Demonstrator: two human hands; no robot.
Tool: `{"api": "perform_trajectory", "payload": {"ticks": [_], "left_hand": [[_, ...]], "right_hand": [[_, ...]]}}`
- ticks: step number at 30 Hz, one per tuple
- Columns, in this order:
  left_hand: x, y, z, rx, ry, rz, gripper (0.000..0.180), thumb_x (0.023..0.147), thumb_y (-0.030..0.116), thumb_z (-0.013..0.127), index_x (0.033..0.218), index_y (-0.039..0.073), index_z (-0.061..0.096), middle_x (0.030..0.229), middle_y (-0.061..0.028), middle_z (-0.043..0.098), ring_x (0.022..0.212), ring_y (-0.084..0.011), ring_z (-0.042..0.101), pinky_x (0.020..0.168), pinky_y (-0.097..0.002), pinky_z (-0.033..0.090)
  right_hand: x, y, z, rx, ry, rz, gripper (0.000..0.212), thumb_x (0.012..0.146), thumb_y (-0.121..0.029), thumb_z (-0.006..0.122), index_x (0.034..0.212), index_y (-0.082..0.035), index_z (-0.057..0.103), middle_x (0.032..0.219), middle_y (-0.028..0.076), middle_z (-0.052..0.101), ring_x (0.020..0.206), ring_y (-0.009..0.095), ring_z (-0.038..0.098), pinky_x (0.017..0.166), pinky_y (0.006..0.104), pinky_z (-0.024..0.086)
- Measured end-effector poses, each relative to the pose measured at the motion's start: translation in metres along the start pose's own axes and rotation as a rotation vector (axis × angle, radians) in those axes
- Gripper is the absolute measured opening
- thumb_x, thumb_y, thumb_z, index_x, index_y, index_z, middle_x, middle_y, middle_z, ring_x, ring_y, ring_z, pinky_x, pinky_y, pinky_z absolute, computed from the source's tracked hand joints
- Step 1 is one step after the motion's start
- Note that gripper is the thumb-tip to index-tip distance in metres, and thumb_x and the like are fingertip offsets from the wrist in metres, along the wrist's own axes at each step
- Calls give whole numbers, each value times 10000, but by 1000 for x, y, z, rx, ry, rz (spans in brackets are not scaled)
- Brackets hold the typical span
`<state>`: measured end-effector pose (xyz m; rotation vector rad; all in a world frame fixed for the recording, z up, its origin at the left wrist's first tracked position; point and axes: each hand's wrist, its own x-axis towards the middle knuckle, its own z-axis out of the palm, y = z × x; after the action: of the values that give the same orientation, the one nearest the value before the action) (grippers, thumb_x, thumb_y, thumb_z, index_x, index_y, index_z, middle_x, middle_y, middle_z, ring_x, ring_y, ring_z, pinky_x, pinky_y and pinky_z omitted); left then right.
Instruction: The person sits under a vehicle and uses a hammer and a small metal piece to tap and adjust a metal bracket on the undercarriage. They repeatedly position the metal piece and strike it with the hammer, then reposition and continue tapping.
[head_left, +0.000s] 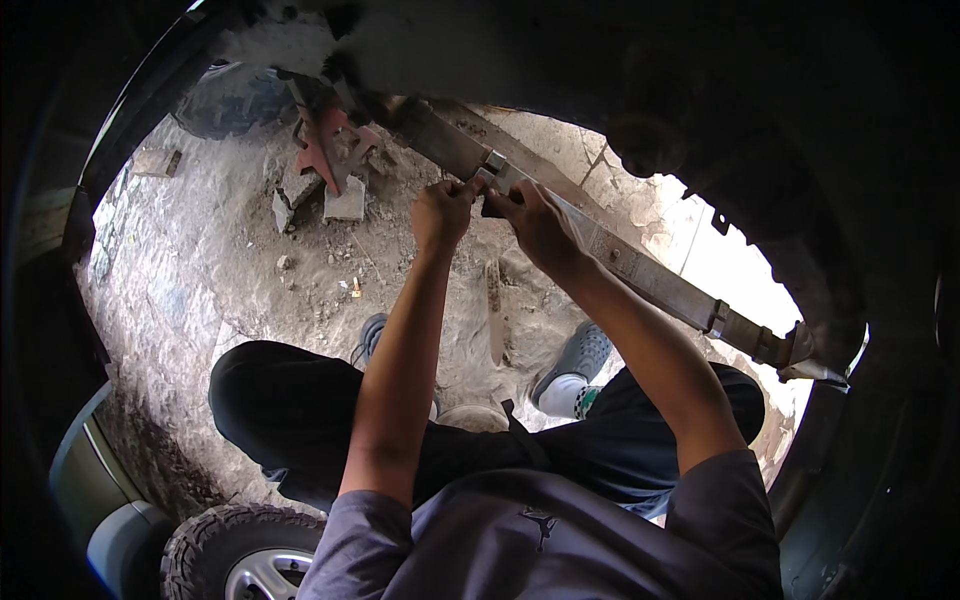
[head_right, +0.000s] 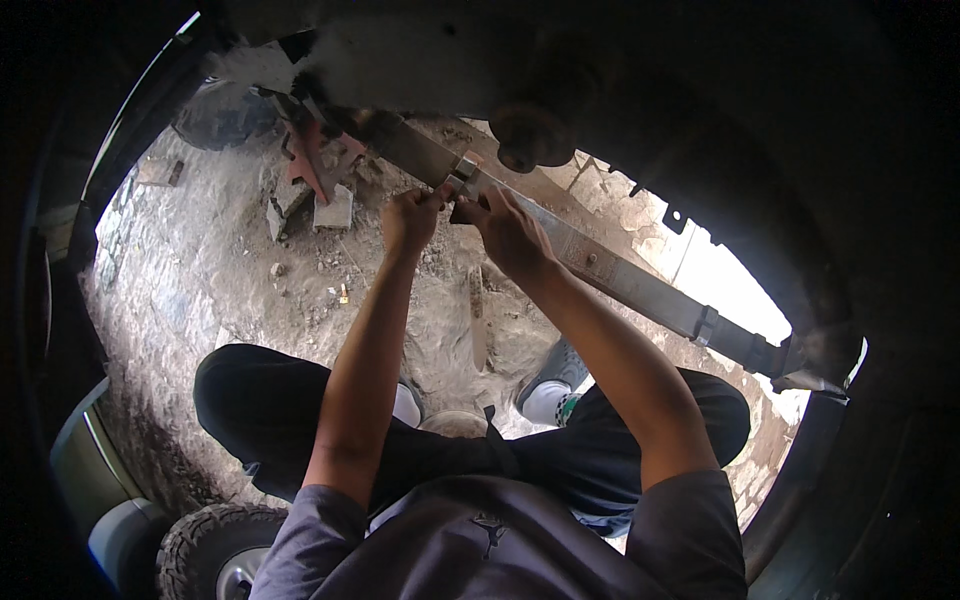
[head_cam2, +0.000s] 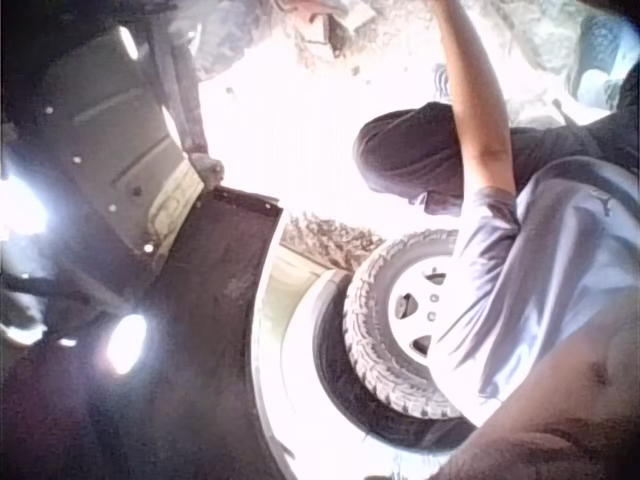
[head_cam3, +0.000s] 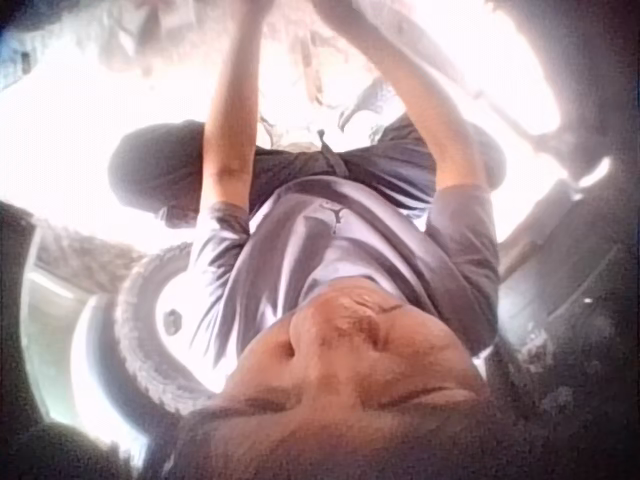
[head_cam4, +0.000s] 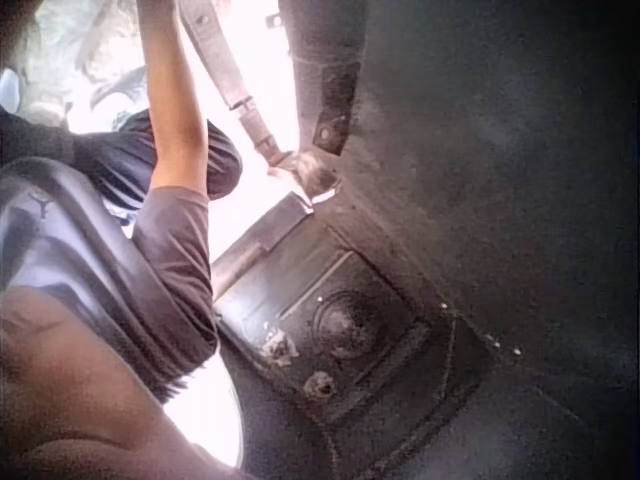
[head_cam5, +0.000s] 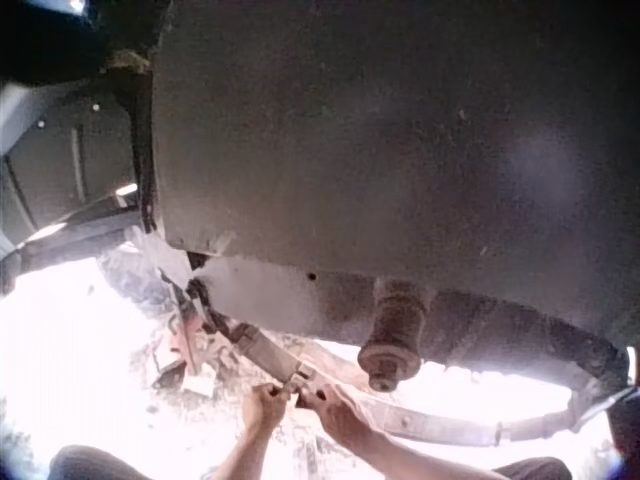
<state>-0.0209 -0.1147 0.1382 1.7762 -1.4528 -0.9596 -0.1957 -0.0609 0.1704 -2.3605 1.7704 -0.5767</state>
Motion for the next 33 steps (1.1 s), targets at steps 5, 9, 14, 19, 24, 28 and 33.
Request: {"api": "perform_trajectory", "payload": {"ticks": [5,9,14,19,24,28,33], "left_hand": [[-2,-2,0,-11,-21,-3,563,825,608,776,753,50,739,720,-175,711,696,-363,707,665,-472,522],[0,1,5,-19,-27,-38,576,830,625,763,763,53,749,720,-175,715,694,-362,706,675,-469,527],[-2,-25,11,-80,-32,-70,627,910,640,668,762,35,743,661,-149,686,639,-295,692,623,-437,518],[-39,-53,21,-662,-233,-378,601,1050,561,499,870,31,718,610,-29,580,548,-116,573,478,-315,414],[-64,-49,22,-918,-370,-282,488,1070,506,501,934,75,686,817,-6,664,673,-103,604,591,-275,468],[-60,-46,9,-987,-337,-260,434,1060,438,554,1035,40,724,900,-22,707,755,-103,651,644,-269,520],[-49,-38,7,-632,-466,-273,324,1035,348,636,1053,34,714,863,-13,695,713,-86,646,601,-251,519]], "right_hand": [[6,-8,1,-40,116,64,260,1040,-193,562,1256,-201,707,1077,118,603,1041,308,662,860,449,563],[1,12,-3,-24,18,-1,268,1040,-199,565,1273,-177,694,1070,123,609,1042,309,663,845,449,564],[-6,-15,1,145,58,91,248,982,-154,613,1200,-152,730,1118,114,625,1090,322,636,973,458,513],[-36,-30,18,7,237,-68,363,892,-105,718,1244,-192,739,1122,70,644,1105,285,615,991,449,508],[-50,-62,49,449,429,196,304,921,-61,689,1222,-103,706,1043,98,713,989,330,696,929,402,540],[-51,-93,62,740,513,588,263,925,-86,700,1176,-30,646,1025,138,749,955,289,743,848,365,563],[-56,-76,95,1014,597,794,264,943,-150,710,1151,-5,637,1013,136,755,948,191,727,845,350,556]]}}
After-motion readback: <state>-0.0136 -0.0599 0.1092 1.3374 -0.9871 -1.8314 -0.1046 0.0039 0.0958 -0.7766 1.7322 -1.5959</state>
